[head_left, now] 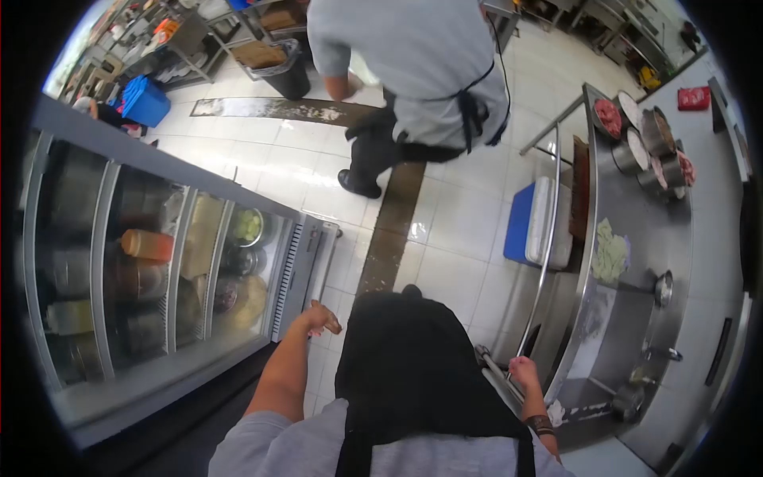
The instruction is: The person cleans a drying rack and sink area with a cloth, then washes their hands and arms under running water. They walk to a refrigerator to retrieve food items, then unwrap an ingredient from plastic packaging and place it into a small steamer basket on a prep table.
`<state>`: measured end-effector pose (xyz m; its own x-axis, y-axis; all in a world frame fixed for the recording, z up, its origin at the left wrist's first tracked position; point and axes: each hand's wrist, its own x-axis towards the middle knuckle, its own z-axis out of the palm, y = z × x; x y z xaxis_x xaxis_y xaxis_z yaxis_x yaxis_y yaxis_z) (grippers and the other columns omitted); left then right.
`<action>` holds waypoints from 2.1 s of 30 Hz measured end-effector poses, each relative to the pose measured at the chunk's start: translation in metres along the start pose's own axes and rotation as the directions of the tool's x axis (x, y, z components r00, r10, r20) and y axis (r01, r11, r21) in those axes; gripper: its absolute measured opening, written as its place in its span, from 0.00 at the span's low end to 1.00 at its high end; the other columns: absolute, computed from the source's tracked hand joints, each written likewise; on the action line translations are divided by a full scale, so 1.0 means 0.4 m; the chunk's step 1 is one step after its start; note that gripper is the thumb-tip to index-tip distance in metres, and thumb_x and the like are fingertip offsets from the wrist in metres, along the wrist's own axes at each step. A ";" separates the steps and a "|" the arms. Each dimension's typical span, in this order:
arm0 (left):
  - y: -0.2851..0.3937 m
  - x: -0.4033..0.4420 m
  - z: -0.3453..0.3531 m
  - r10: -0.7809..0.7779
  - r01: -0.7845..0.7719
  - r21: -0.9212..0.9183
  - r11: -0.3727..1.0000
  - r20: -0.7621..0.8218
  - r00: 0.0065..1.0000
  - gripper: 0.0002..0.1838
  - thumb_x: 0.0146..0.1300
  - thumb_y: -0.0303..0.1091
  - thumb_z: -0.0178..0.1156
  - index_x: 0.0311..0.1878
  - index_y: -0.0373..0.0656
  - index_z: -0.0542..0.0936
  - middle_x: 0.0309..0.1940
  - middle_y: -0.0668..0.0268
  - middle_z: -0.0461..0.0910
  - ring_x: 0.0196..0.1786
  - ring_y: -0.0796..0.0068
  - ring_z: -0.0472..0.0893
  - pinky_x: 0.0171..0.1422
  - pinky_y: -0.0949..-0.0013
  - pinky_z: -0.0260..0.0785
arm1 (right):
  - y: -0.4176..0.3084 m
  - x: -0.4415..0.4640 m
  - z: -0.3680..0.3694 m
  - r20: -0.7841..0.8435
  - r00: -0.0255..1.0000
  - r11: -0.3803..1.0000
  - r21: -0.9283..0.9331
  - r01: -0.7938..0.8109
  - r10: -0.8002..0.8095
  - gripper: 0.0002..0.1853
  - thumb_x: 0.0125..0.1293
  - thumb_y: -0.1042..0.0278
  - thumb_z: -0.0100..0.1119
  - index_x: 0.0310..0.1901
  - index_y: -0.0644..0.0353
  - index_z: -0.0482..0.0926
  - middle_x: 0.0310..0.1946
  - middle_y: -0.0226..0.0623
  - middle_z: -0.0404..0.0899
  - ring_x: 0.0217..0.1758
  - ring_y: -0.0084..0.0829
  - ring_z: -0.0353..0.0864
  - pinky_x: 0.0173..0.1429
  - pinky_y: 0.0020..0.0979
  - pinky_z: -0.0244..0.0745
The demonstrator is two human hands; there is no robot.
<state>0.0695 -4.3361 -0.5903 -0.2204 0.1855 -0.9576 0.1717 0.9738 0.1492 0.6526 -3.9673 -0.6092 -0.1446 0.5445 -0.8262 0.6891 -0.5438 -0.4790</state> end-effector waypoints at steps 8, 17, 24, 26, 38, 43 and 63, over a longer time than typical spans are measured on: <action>-0.236 0.073 0.184 -0.033 -0.021 -0.293 0.956 -0.179 0.983 0.16 0.67 0.36 0.51 0.31 0.36 0.81 0.24 0.54 0.86 0.21 0.65 0.85 0.20 0.60 0.74 | -0.138 0.048 0.120 0.027 0.994 0.976 -0.187 0.109 -0.106 0.04 0.70 0.70 0.59 0.37 0.57 0.81 0.27 0.28 0.80 0.27 0.21 0.78 0.29 0.24 0.69; -0.502 0.042 0.453 -0.044 -0.005 -0.528 0.849 -0.081 0.996 0.12 0.61 0.28 0.47 0.27 0.34 0.77 0.17 0.54 0.79 0.16 0.63 0.81 0.15 0.58 0.65 | -0.013 0.036 0.177 0.159 0.981 0.940 -0.302 0.159 -0.115 0.04 0.71 0.69 0.62 0.37 0.57 0.83 0.27 0.29 0.82 0.27 0.22 0.78 0.30 0.25 0.70; -0.696 -0.017 0.671 -0.028 0.008 -0.592 0.806 -0.024 0.999 0.22 0.69 0.49 0.49 0.48 0.43 0.84 0.19 0.53 0.76 0.18 0.64 0.75 0.20 0.55 0.65 | 0.078 -0.059 0.225 0.171 0.973 0.877 -0.430 0.216 -0.156 0.04 0.70 0.69 0.63 0.37 0.58 0.82 0.28 0.28 0.83 0.26 0.21 0.78 0.29 0.26 0.70; -0.683 -0.148 0.685 -0.053 0.065 -0.543 0.837 0.038 0.998 0.28 0.77 0.54 0.38 0.41 0.46 0.84 0.17 0.64 0.75 0.14 0.71 0.71 0.22 0.61 0.67 | 0.114 -0.073 0.225 0.199 0.960 0.868 -0.419 0.266 -0.199 0.04 0.70 0.68 0.62 0.38 0.58 0.81 0.28 0.28 0.83 0.26 0.20 0.77 0.29 0.26 0.70; -0.687 -0.191 0.838 -0.169 0.206 -0.539 0.817 0.117 0.979 0.61 0.49 0.43 0.76 0.70 0.19 0.42 0.30 0.56 0.76 0.22 0.69 0.75 0.23 0.58 0.69 | 0.280 -0.159 0.128 0.132 0.988 0.909 -0.398 0.124 -0.078 0.05 0.68 0.70 0.63 0.38 0.61 0.83 0.28 0.34 0.84 0.26 0.27 0.82 0.29 0.32 0.76; -0.601 -0.152 0.725 -0.136 0.160 -0.525 0.836 0.085 0.987 0.25 0.53 0.59 0.69 0.52 0.60 0.87 0.36 0.55 0.77 0.26 0.65 0.75 0.23 0.57 0.66 | 0.339 -0.108 0.085 0.152 0.985 0.942 -0.335 -0.029 0.084 0.03 0.68 0.71 0.61 0.38 0.60 0.82 0.26 0.34 0.83 0.25 0.31 0.82 0.28 0.35 0.78; 0.048 -0.177 0.371 -0.403 0.422 -0.260 0.869 0.124 0.907 0.23 0.71 0.48 0.48 0.52 0.40 0.81 0.32 0.62 0.82 0.27 0.71 0.84 0.28 0.60 0.76 | -0.099 0.446 -0.026 0.374 0.914 0.969 -0.236 -0.071 0.158 0.07 0.68 0.75 0.50 0.39 0.61 0.80 0.29 0.38 0.83 0.30 0.32 0.83 0.32 0.36 0.81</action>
<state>0.2309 -4.3502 -0.5563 -0.1496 -0.2409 -0.9590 -0.1932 0.9583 -0.2106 0.6069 -3.8420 -0.7346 -0.2892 0.1730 -0.9415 0.8455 -0.4150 -0.3360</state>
